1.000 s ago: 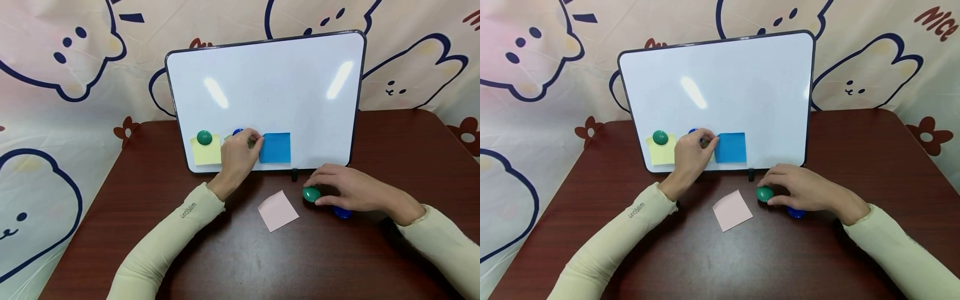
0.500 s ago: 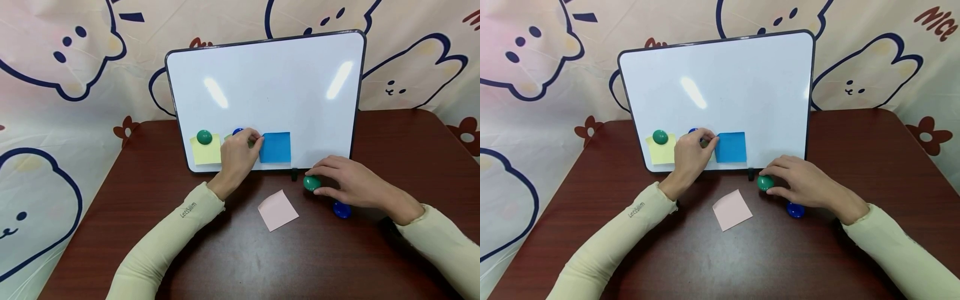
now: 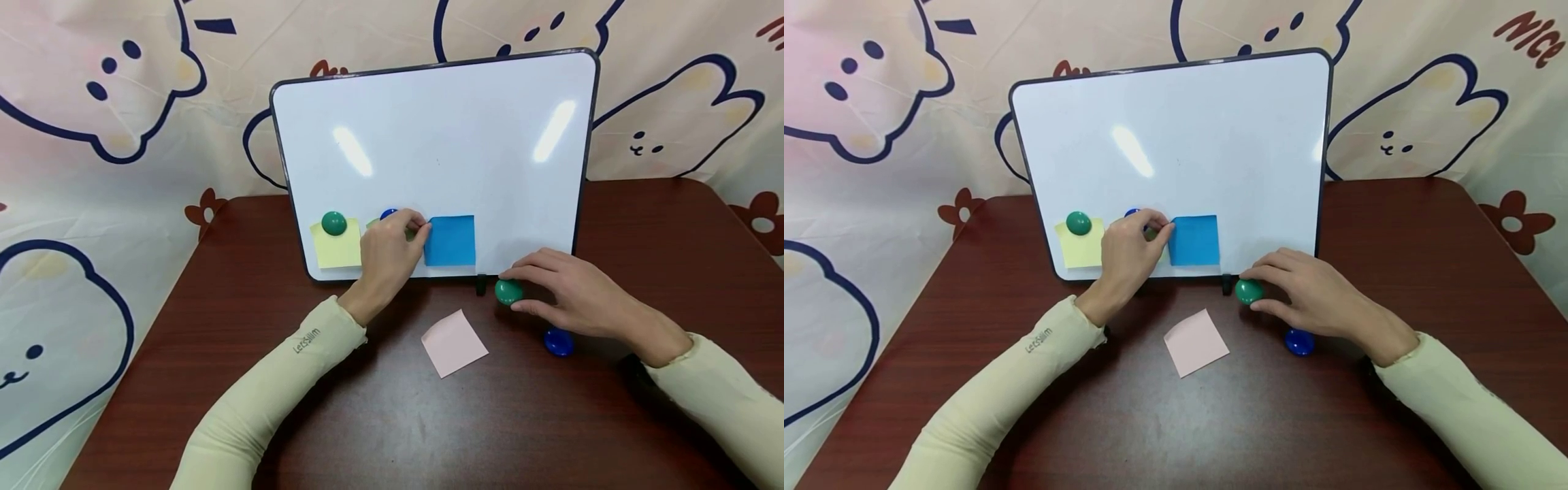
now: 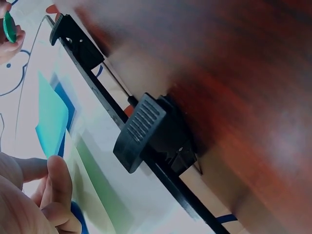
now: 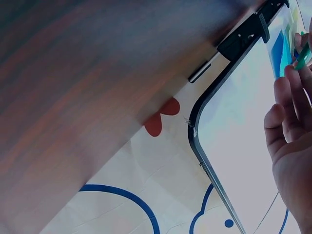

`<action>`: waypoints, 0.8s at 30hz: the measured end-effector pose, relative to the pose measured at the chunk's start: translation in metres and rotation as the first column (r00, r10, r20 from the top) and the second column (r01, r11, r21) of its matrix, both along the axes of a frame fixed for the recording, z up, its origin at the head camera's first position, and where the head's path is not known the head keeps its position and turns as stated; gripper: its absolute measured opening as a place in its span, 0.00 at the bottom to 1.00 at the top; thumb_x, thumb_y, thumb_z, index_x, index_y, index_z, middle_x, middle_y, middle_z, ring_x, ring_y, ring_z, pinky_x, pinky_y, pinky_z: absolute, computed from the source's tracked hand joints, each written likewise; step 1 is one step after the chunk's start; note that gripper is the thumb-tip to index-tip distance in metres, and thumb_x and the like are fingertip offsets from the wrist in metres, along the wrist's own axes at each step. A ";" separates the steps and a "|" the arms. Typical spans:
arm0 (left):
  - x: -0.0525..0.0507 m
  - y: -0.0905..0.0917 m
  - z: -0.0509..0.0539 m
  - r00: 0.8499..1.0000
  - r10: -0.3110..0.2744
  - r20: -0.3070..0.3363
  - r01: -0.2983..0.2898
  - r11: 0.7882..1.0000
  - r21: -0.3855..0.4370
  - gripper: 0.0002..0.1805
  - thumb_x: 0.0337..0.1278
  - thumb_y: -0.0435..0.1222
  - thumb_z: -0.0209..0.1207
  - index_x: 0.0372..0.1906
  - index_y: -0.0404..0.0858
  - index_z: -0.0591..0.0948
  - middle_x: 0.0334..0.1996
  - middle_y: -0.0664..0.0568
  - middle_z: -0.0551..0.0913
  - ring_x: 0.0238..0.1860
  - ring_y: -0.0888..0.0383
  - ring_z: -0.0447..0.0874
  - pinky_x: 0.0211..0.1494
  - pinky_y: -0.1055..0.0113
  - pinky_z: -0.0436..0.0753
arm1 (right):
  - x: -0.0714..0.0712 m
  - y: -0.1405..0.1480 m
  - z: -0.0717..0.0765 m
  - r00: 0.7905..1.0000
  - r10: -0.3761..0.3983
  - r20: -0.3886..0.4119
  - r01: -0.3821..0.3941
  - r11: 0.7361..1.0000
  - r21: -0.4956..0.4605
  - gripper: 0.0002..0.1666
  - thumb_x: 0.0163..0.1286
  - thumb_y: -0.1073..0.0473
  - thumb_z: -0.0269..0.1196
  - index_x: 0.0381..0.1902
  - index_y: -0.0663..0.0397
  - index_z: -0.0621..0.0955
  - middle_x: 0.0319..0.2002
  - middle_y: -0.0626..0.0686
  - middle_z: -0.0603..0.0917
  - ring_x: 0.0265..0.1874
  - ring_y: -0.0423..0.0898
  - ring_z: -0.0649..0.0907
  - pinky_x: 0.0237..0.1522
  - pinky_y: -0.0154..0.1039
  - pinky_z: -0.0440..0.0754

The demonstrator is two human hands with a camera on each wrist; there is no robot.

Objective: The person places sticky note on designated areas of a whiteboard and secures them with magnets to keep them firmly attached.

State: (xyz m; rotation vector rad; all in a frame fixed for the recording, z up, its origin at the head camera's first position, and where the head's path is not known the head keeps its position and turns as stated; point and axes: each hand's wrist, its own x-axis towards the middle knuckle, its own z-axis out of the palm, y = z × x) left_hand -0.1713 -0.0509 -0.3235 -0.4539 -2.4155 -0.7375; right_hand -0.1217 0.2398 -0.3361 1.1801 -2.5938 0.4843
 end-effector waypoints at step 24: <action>-0.003 -0.006 -0.001 0.997 -0.074 0.014 0.072 0.995 0.070 0.07 0.61 0.40 0.67 0.37 0.40 0.87 0.33 0.50 0.88 0.30 0.57 0.83 0.33 0.65 0.79 | -0.002 0.000 -0.001 1.000 0.006 -0.025 -0.006 1.000 -0.011 0.29 0.55 0.50 0.76 0.56 0.44 0.83 0.51 0.44 0.84 0.49 0.39 0.79 0.45 0.42 0.85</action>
